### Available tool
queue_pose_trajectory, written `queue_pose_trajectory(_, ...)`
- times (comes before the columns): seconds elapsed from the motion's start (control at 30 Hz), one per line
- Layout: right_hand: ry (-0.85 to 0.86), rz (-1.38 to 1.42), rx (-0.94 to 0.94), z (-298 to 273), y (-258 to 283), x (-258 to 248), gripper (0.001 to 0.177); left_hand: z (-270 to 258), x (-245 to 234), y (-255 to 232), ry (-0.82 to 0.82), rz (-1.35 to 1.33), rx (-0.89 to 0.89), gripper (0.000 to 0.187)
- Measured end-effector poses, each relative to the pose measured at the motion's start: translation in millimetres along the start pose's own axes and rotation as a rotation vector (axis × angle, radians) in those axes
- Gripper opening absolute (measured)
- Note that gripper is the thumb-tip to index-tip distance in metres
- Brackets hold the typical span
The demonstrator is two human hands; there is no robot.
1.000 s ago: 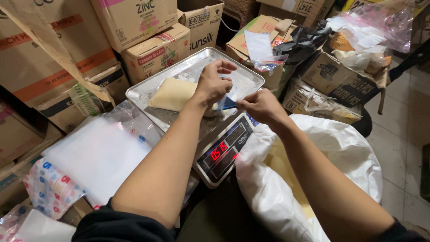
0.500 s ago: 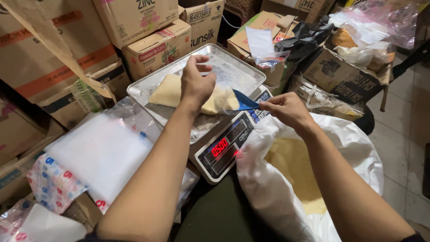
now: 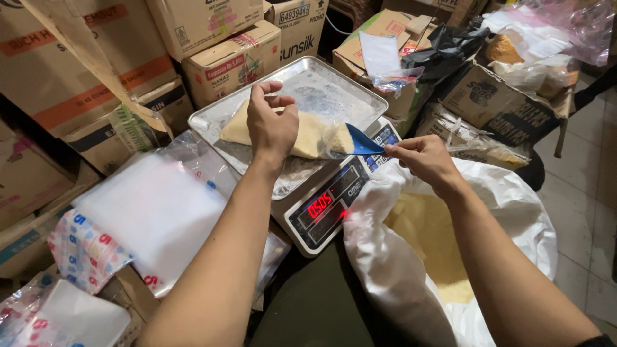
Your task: The person scoops a yellow powder from a large sack into a small plastic bag placed on a digital scale. They adjust the amount using a scoop to reach a target weight, then tie the bag and set it aside. The process is repeated for multiple bags.
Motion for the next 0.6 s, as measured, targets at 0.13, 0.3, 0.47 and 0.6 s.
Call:
queue_pose_trajectory(0.13, 0.001, 0.025, -0.011, 1, -1, 3, 0.03, -3, -2, -1, -0.003, -0.007, -0.048, 0.039)
queue_pose_trajectory(0.3, 0.01, 0.093, 0.009, -1, -11, 8, 0.028, -5, -6, -6, -0.016, -0.043, -0.019, 0.04)
queue_pose_trajectory(0.47, 0.033, 0.23, 0.018, -9, -27, 6, 0.025, -7, -7, -7, -0.015, -0.038, -0.032, 0.039)
queue_pose_trajectory(0.6, -0.001, 0.299, 0.061, -25, -47, -14, 0.023, -8, 0, -7, -0.009, -0.027, -0.001, 0.038)
Point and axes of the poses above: each hand's wrist, its own z-axis towards the middle knuckle, its own x-axis out of the palm, y = z × x, the point moved 3 cm from there along z, towards the middle knuckle, and after that the axes turned 11 degrees about -z, right-handed, at the moved point
